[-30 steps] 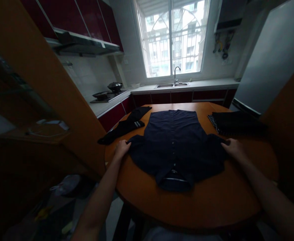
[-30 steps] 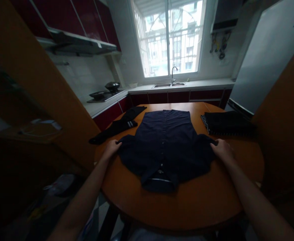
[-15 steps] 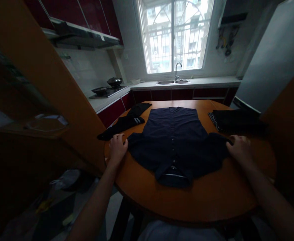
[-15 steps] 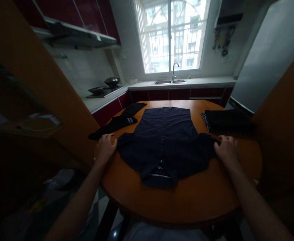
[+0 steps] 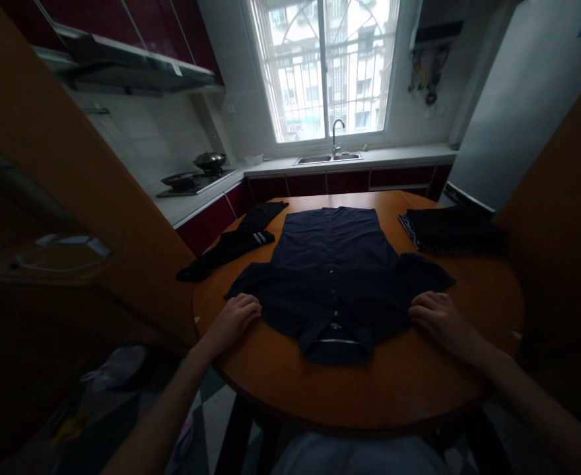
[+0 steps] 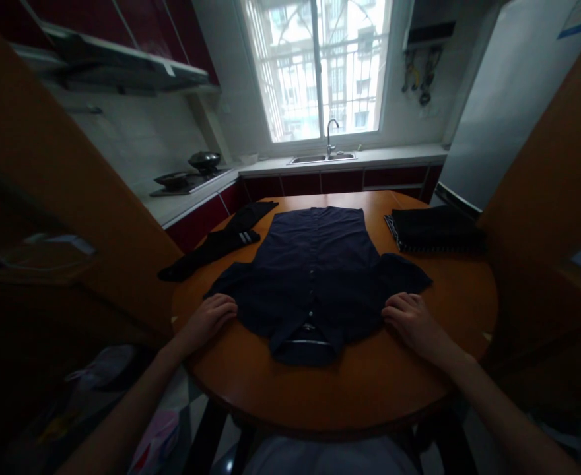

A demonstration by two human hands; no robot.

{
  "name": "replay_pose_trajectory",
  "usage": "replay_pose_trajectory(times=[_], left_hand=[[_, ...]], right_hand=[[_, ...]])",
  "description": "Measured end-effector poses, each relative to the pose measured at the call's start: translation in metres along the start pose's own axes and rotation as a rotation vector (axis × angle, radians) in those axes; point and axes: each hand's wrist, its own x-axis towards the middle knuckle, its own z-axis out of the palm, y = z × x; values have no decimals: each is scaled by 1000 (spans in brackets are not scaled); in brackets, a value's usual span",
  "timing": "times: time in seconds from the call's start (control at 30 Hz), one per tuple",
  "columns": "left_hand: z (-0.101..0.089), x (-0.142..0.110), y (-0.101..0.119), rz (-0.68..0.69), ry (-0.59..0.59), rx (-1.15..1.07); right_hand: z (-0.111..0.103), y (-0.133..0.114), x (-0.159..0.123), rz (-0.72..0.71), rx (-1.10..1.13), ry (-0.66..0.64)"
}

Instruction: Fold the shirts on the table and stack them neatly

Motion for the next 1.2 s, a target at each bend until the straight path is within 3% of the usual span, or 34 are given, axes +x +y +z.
replay_pose_trajectory(times=[0.23,0.4,0.53,0.63,0.73,0.87,1.03,1.2], left_hand=[[-15,-15,26,-29,-195,-50],[-24,-14,75,118,-159,-123],[-6,-6,126,344,-173,-143],[17,-1,147,459,-98,-112],[30,2,150,482,38,-135],[29,3,147,443,173,-190],[34,-4,149,338,28,-232],[48,-8,147,278,59,-297]], right_hand=[[-32,2,-15,-9,23,-91],[-44,-34,-10,-24,58,-101],[-27,-80,0,-184,168,-162],[-9,-99,4,-288,191,-136],[-3,-101,8,-302,225,-52],[-10,-97,13,-229,297,48],[-6,-98,6,-245,334,30],[3,-96,-3,-200,378,43]])
